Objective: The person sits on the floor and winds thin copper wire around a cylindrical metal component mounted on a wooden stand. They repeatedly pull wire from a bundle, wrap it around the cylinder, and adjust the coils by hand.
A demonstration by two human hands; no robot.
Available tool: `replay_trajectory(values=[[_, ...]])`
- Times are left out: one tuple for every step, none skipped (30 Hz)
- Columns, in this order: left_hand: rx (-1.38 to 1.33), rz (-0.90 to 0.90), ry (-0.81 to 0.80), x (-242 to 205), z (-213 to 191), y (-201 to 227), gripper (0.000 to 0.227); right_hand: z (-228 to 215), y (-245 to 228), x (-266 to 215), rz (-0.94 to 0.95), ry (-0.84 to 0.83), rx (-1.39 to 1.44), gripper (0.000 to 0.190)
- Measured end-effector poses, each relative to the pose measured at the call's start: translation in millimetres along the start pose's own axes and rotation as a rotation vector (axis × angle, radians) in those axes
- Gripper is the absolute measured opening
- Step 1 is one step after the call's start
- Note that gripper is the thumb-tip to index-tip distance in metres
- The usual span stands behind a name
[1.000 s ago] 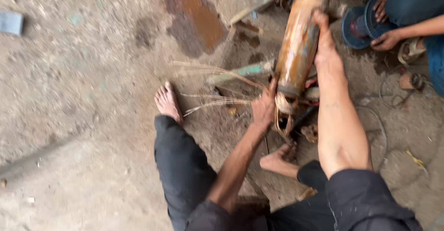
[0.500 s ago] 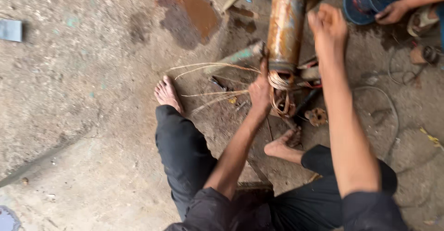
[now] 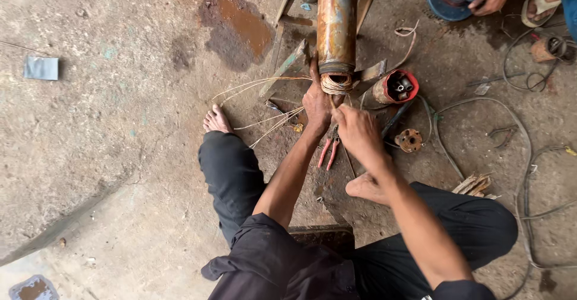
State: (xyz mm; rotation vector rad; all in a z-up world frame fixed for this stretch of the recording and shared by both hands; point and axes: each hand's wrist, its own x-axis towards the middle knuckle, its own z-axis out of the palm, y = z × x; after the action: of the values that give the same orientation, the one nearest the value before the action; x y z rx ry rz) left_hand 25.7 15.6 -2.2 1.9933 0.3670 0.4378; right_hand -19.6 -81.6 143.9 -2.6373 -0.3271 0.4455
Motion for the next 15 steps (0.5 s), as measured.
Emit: replay_trajectory(values=[[0.016, -0.007, 0.006, 0.0, 3.1, -4.4, 0.122, 2.2, -3.9, -1.6, -0.042, -0.050, -0.035, 0.042], [0.032, -0.015, 0.013, 0.3, 6.2, -8.2, 0.120, 5.1, -8.7, -5.3, 0.004, 0.012, 0.130, 0.043], [0.046, -0.028, 0.018, -2.8, 9.1, -10.2, 0.118, 14.6, -17.7, -22.1, 0.053, 0.068, 0.292, 0.044], [0.053, -0.042, 0.002, -5.2, 10.7, -11.1, 0.118, 20.8, -24.2, -37.4, 0.104, 0.125, 0.453, 0.046], [0.059, -0.045, -0.015, -2.5, 10.6, -11.2, 0.118, 29.8, -34.1, -50.6, 0.153, 0.087, 0.320, 0.040], [0.065, -0.048, -0.032, 1.1, 9.5, -10.2, 0.118, 35.1, -39.9, -60.0, 0.202, 0.050, 0.186, 0.037], [0.074, -0.014, -0.002, 4.8, 10.7, -6.3, 0.118, 28.3, -34.7, -59.3, 0.248, 0.010, 0.045, 0.039], [0.084, 0.020, 0.029, 9.3, 11.4, -2.8, 0.119, 25.8, -31.0, -58.3, 0.211, 0.022, 0.054, 0.037], [0.102, 0.040, 0.040, -0.6, 6.3, -3.7, 0.120, 27.4, -27.0, -64.3, 0.191, 0.018, 0.070, 0.036], [0.075, 0.020, 0.025, -10.2, 0.6, -3.9, 0.120, 26.4, -21.1, -66.0, 0.171, 0.014, 0.086, 0.034], [0.042, 0.021, 0.031, -2.6, -1.5, 0.5, 0.119, 23.0, -17.7, -56.7, 0.033, 0.095, 0.114, 0.031], [0.008, 0.021, 0.037, 3.2, -4.5, 5.5, 0.119, 22.0, -17.3, -51.1, -0.107, 0.176, 0.141, 0.029], [0.005, 0.023, 0.034, 0.6, -6.5, 9.5, 0.119, 20.8, -14.1, -54.5, -0.238, 0.245, 0.163, 0.029], [0.002, 0.025, 0.030, -3.9, -8.0, 13.1, 0.120, 21.7, -12.8, -61.7, -0.190, 0.252, 0.085, 0.028], [0.001, 0.030, 0.027, -7.5, -10.2, 15.4, 0.120, 29.3, -18.3, -74.2, -0.143, 0.260, 0.010, 0.028]])
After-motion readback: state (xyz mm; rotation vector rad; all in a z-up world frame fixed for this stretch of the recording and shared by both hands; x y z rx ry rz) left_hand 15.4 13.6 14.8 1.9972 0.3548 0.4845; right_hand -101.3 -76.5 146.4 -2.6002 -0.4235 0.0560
